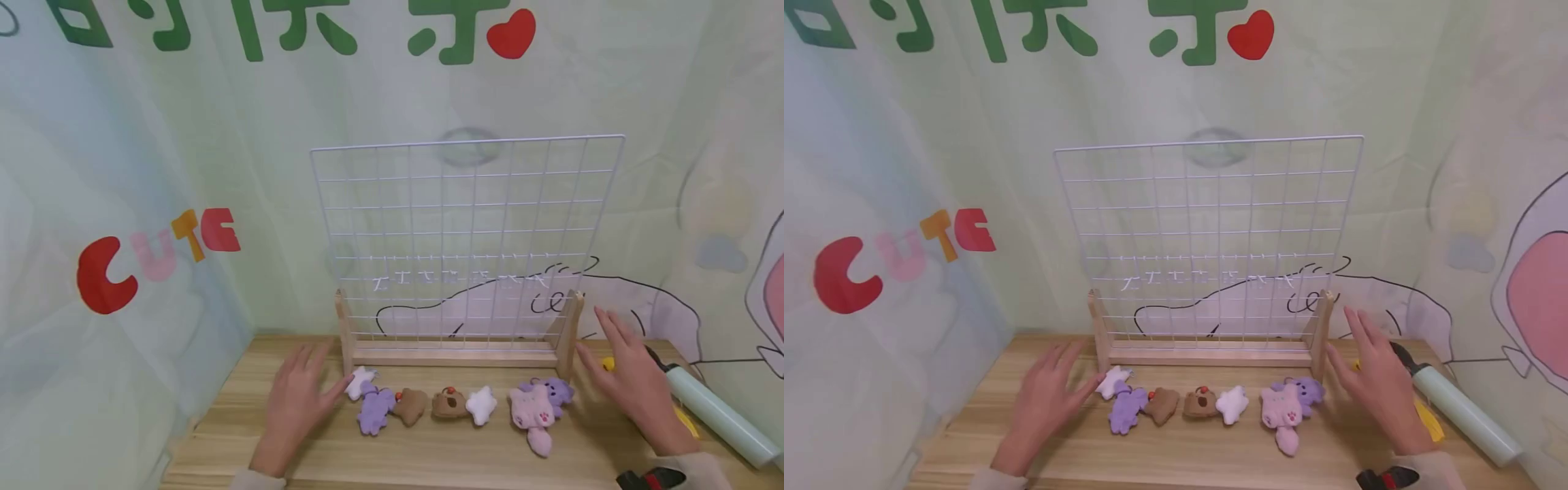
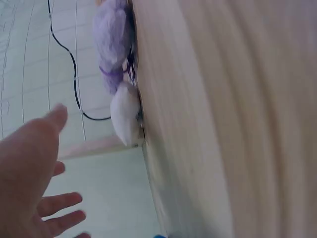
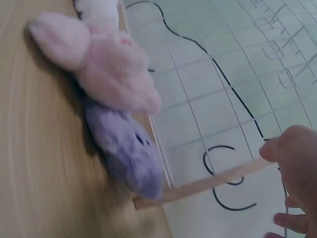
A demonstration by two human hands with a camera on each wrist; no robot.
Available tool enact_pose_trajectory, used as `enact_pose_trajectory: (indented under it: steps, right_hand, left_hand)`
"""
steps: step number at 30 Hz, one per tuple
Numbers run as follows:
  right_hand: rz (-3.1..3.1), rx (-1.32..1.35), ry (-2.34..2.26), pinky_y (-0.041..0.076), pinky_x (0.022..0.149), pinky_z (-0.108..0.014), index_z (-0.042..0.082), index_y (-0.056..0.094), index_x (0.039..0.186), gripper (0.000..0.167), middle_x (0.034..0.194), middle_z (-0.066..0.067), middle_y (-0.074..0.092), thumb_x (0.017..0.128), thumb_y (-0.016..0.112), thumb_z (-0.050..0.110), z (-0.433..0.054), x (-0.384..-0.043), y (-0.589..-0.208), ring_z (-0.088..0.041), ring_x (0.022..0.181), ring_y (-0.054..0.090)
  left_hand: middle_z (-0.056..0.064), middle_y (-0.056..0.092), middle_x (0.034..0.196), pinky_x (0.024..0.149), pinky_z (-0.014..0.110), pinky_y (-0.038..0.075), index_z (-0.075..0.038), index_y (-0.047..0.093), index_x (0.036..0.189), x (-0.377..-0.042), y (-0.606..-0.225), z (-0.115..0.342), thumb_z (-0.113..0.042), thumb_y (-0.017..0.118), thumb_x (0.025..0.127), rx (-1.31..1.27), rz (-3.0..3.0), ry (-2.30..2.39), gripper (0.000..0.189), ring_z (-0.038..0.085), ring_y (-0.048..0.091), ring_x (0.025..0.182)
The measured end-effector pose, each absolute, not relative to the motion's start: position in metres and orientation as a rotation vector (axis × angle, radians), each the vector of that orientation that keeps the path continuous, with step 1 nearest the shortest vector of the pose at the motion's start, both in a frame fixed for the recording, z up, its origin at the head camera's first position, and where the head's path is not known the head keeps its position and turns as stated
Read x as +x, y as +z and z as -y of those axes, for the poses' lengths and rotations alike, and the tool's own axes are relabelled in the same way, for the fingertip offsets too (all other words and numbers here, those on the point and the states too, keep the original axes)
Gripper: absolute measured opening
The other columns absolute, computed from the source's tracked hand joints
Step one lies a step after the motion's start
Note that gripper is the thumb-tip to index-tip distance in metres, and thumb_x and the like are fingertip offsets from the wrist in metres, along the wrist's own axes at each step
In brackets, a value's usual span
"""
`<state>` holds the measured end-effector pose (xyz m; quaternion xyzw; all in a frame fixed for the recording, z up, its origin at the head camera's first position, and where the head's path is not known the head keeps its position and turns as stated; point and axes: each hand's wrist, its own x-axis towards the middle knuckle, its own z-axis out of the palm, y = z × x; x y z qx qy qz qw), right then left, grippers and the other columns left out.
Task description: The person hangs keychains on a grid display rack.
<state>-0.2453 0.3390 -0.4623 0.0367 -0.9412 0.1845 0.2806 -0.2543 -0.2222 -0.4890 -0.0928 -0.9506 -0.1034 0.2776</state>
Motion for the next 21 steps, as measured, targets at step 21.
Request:
enact_pose_trajectory:
  steps: [21]
  right_hand:
    - [2.538,-0.061,1.244,0.061,0.102,-0.048,0.002,0.048,0.160,0.065,0.156,-0.026,0.057,0.112,0.058,0.045,-0.320,-0.264,-0.503,-0.045,0.137,0.060]
  left_hand:
    - [0.009,0.072,0.088,0.063,0.044,0.060,-0.010,0.077,0.089,-0.271,-0.493,0.159,-0.006,0.084,0.091,-0.389,2.697,-0.448,0.009,0.026,0.069,0.083]
